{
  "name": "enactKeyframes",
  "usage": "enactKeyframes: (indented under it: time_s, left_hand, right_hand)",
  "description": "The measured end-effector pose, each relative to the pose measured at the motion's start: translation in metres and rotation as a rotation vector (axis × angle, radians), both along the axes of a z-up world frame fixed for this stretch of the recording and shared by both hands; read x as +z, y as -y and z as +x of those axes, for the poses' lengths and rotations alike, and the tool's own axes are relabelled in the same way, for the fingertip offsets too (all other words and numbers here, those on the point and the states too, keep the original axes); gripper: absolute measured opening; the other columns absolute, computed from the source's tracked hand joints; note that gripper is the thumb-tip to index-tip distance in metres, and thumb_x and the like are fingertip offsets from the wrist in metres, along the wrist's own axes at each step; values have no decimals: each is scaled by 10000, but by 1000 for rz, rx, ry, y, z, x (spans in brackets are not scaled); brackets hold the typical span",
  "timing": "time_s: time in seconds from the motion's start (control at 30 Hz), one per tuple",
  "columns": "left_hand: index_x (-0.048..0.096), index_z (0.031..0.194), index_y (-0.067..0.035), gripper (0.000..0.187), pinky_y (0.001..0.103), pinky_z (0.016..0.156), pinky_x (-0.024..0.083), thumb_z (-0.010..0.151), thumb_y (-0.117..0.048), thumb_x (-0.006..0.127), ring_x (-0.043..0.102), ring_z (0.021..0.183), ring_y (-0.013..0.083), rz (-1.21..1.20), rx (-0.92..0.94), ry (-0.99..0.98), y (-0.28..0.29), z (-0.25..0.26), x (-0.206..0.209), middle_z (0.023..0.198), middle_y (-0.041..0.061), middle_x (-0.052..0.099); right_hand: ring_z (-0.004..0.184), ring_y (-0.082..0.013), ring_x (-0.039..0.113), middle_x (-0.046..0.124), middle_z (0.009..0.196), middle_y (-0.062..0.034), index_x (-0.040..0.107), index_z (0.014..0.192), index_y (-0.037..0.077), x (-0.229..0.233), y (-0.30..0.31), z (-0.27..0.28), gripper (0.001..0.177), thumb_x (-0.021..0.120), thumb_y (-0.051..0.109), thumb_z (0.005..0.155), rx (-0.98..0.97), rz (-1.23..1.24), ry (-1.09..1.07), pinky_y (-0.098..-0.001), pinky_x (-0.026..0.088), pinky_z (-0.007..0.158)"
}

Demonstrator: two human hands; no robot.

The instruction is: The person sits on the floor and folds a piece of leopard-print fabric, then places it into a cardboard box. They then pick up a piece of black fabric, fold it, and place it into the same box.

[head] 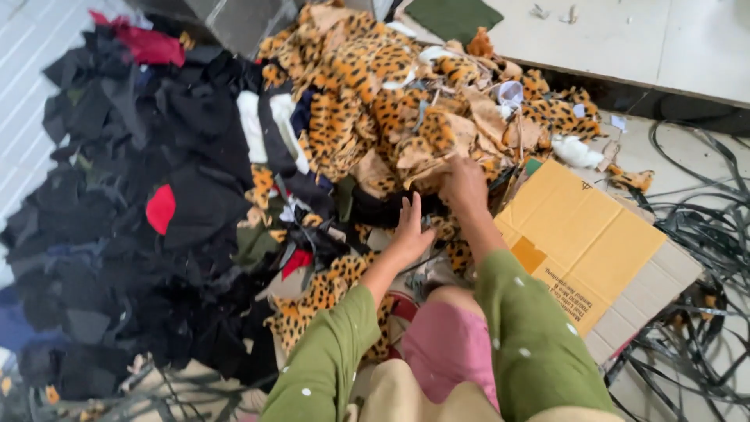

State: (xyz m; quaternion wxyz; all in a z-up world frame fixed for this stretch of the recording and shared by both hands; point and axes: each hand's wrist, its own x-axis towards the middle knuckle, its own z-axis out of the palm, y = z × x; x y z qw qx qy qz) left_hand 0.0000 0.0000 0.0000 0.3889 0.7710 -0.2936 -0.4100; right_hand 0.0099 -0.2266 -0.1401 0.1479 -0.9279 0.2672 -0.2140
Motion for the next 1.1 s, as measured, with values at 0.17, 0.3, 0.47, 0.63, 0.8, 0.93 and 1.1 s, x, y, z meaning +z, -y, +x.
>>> enactKeyframes:
  time_s: [0.17, 0.3, 0.47, 0.63, 0.8, 0.93, 1.1]
  left_hand:
    - [-94, 1626, -126, 812, 680, 1212, 71, 1084, -439, 423, -86, 1527, 461, -258, 216, -347, -31, -1, -70, 1658, 241, -155]
    - [-40, 1643, -163, 854, 717, 1162, 157, 1060, -535, 460, 19, 1547, 437, -262, 408, -536, -84, -43, -25, 1692, 203, -59]
    - [42, 1652, -171, 810, 700, 1150, 210, 1063, -480, 503, 7, 1548, 412, -199, 502, -523, -147, -55, -59, 1695, 189, -29]
    - [185, 1632, -114, 713, 587, 1224, 205, 1054, -400, 489, 112, 1547, 405, -119, 528, -402, -212, -80, 17, 1674, 248, 96]
    - [300, 1611, -134, 661, 561, 1195, 276, 1066, -440, 516, 222, 1516, 403, -164, 555, -435, -246, -95, -17, 1650, 217, 241]
    - [377, 1582, -143, 615, 573, 1157, 325, 1061, -426, 541, 290, 1489, 394, -169, 547, -410, -277, -107, -29, 1612, 208, 329]
    - [438, 1547, -153, 558, 595, 1135, 363, 1041, -356, 559, 376, 1451, 400, -212, 715, -395, -312, -120, -38, 1574, 199, 413]
  right_hand:
    - [988, -278, 600, 545, 952, -52, 627, 1038, 163, 59, -82, -95, 260, 702, 230, 798, 98, -300, -4, -381, 570, 799]
    - [1183, -256, 576, 609, 1128, -33, 676, 1158, 195, -3, -125, -135, 320, 687, 266, 845, 204, -246, -436, -412, 523, 982]
    - [1185, -353, 655, 716, 1194, -128, 652, 1380, 275, -7, -128, -132, 506, 622, 311, 876, 365, 115, -669, -546, 565, 972]
    - [991, -320, 748, 762, 1022, -54, 740, 1213, 363, 23, -108, -107, 325, 617, 274, 926, 214, 42, -540, -484, 626, 821]
    - [1202, -337, 673, 745, 1193, -171, 745, 1232, 96, 117, -182, -118, 725, 593, 729, 915, 68, 16, -811, -521, 524, 1000]
    - [1218, -341, 632, 716, 1215, -129, 723, 1298, 141, 64, -167, -112, 583, 648, 608, 958, 165, -64, -757, -527, 425, 1059]
    - [1019, -273, 736, 771, 990, 6, 786, 1049, 341, 9, -129, -98, 354, 592, 612, 931, 90, -134, -574, -503, 560, 877]
